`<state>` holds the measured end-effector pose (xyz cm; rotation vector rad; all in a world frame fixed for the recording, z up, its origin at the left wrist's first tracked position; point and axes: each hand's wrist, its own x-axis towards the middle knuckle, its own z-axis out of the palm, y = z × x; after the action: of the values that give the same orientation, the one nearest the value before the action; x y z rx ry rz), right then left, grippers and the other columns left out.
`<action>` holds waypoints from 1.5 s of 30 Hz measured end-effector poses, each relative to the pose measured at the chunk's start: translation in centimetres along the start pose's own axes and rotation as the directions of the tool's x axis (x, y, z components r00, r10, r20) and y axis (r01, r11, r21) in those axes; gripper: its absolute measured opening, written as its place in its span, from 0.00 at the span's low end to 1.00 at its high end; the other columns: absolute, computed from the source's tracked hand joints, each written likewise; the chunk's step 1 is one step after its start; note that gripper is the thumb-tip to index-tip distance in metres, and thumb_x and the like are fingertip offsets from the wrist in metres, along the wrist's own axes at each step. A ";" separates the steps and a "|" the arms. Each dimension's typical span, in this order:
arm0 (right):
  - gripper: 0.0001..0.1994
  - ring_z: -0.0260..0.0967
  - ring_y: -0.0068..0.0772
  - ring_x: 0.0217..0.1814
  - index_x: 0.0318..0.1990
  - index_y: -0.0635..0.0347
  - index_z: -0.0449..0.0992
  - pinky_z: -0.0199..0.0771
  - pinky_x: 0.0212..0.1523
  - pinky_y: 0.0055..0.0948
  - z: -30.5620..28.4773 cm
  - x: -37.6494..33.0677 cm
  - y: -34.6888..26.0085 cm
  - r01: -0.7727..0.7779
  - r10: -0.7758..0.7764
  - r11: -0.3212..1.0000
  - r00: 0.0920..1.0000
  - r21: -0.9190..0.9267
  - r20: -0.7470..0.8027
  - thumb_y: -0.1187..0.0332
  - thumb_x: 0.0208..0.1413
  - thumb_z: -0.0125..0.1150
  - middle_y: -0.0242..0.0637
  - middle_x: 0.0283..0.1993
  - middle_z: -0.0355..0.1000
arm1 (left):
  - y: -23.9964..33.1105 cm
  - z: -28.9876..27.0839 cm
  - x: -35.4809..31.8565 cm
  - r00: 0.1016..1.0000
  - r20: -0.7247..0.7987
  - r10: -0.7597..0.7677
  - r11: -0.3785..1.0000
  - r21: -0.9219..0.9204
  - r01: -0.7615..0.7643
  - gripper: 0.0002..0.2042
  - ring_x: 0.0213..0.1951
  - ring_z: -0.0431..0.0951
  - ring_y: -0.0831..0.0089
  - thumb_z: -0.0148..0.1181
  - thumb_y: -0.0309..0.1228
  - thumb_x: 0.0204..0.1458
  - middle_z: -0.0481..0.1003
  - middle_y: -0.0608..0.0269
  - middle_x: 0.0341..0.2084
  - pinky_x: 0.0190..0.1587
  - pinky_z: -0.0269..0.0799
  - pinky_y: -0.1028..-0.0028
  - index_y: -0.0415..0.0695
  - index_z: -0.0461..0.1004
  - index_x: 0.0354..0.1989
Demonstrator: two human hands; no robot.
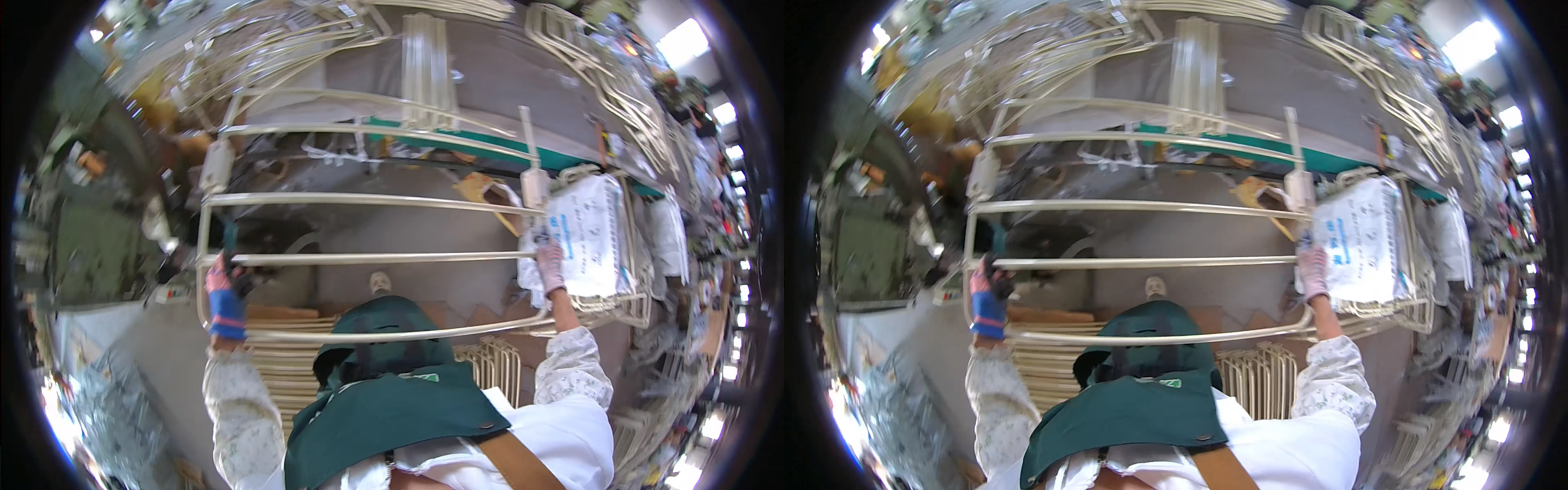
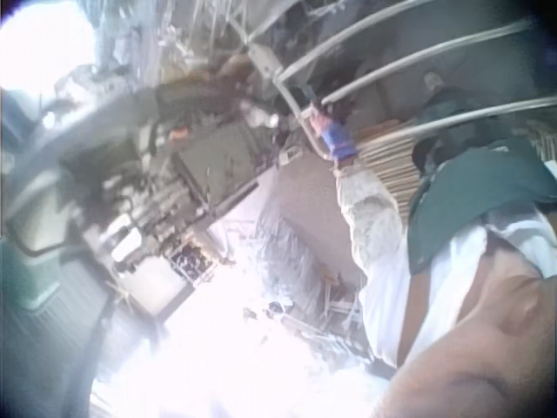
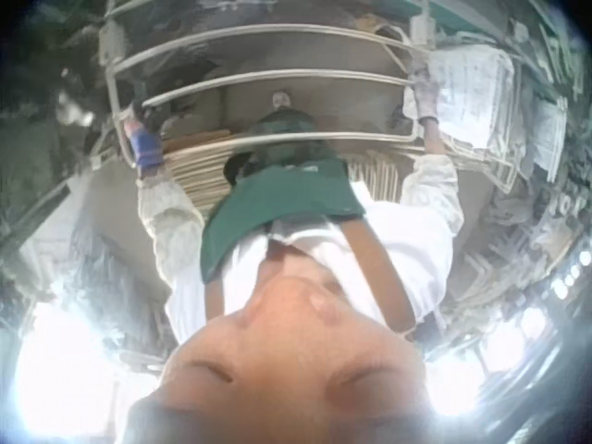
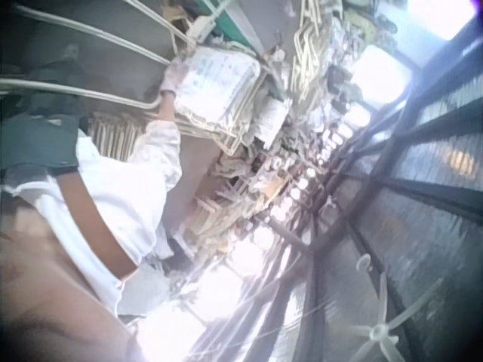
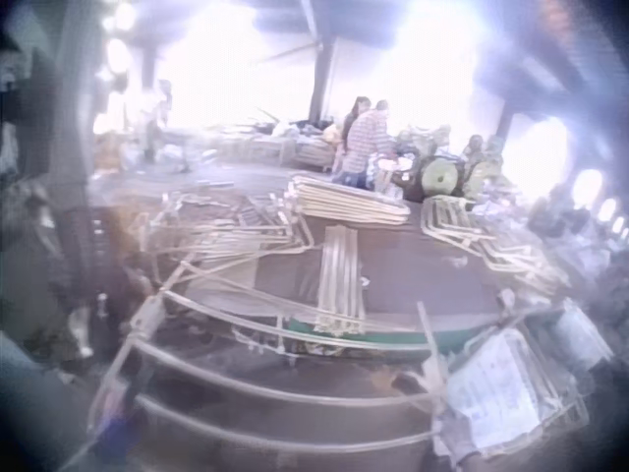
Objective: The person repeatedly picks up metal frame components, aligns them under a press machine, and secures joints. Finished frames are stacked on the floor. The person handles multiple frames one at a time throughout the clip.
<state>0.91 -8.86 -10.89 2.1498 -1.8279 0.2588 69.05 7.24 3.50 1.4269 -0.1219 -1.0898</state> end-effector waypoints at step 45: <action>0.12 0.65 0.47 0.30 0.33 0.65 0.72 0.62 0.34 0.40 -13.5 6.9 1.1 -0.379 0.375 0.866 0.924 0.326 0.079 0.65 0.52 0.45 0.48 0.26 0.69 | -2.2 -9.7 -5.5 0.785 0.075 0.615 0.452 0.782 -0.429 0.09 0.16 0.64 0.52 0.48 0.29 0.54 0.64 0.49 0.13 0.18 0.55 0.62 0.37 0.63 0.25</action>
<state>1.83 -10.71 4.17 1.9692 -2.3509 0.6933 71.23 18.32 2.44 2.0681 -0.9263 -0.2961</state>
